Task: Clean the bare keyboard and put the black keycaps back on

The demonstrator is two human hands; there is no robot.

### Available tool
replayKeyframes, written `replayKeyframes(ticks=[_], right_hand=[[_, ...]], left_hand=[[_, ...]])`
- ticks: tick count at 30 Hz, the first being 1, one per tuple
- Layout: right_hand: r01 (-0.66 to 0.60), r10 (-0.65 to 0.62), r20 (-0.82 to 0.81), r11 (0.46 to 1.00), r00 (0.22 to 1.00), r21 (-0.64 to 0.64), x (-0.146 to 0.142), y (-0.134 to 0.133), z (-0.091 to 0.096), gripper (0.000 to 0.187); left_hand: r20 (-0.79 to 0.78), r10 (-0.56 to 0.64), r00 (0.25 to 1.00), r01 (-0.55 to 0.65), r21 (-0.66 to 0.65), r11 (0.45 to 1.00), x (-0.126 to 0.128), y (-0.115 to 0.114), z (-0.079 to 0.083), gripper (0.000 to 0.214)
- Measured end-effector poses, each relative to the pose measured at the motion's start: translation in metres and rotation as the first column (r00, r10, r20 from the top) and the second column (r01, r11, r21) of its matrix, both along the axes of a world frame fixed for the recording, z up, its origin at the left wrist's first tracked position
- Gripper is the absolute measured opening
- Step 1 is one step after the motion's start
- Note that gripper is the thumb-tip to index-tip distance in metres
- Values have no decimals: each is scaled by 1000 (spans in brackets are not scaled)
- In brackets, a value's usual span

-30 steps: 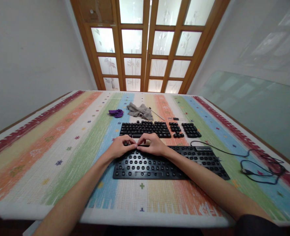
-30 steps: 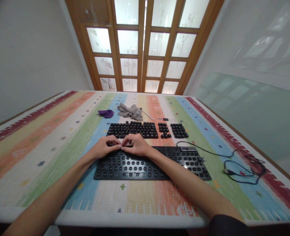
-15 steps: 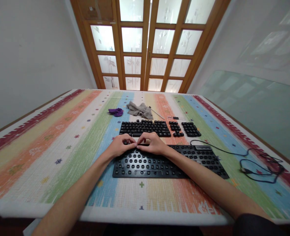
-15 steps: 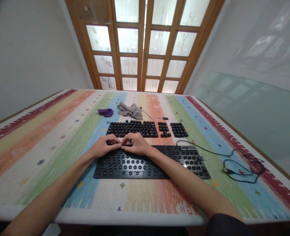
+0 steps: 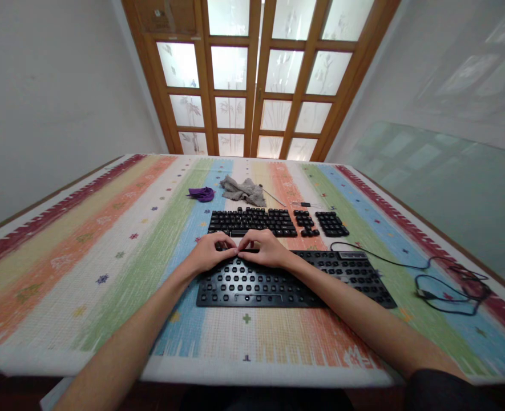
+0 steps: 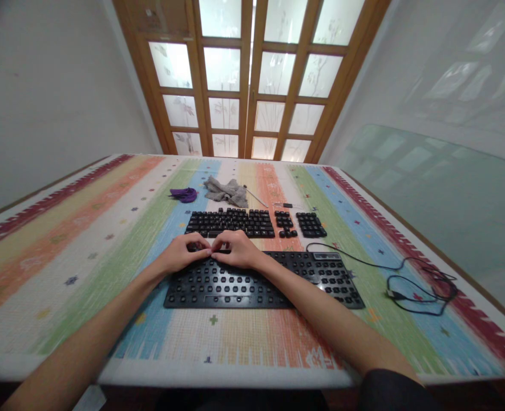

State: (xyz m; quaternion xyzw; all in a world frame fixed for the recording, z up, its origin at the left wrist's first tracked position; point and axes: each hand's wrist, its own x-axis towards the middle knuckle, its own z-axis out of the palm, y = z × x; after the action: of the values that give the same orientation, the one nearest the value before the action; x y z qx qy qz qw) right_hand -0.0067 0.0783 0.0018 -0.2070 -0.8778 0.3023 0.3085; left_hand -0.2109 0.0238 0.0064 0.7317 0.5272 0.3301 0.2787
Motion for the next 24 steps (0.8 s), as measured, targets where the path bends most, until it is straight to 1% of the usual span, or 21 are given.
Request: replayKeyframes(ticks=[3, 6, 10, 13, 15, 20, 24], right_hand=[[13, -13, 4, 1000, 1000, -7, 0, 0, -1, 4], [27, -27, -16, 999, 1000, -42, 1, 1, 0, 5], [80, -85, -49, 992, 995, -97, 1, 4, 5, 6], [153, -159, -68, 984, 985, -88, 1, 10, 11, 6], [206, -212, -83, 976, 974, -76, -1, 16, 14, 5], [290, -294, -62, 955, 954, -65, -8, 38, 19, 6], [333, -333, 29, 943, 942, 21, -16, 59, 19, 7]], left_hand=[[-15, -13, 1000, 13, 18, 1000, -1, -1, 0, 21], [-54, -27, 998, 31, 73, 997, 0, -3, 0, 20], [-194, -11, 981, 50, 195, 980, 6, -9, 2, 17], [-307, 47, 950, 48, 295, 954, 15, -16, 2, 19], [-364, 68, 929, 64, 338, 939, 22, -21, 1, 21], [-429, 25, 903, 141, 351, 926, 33, -30, -3, 39], [-488, -46, 872, 207, 282, 937, 32, -32, -6, 55]])
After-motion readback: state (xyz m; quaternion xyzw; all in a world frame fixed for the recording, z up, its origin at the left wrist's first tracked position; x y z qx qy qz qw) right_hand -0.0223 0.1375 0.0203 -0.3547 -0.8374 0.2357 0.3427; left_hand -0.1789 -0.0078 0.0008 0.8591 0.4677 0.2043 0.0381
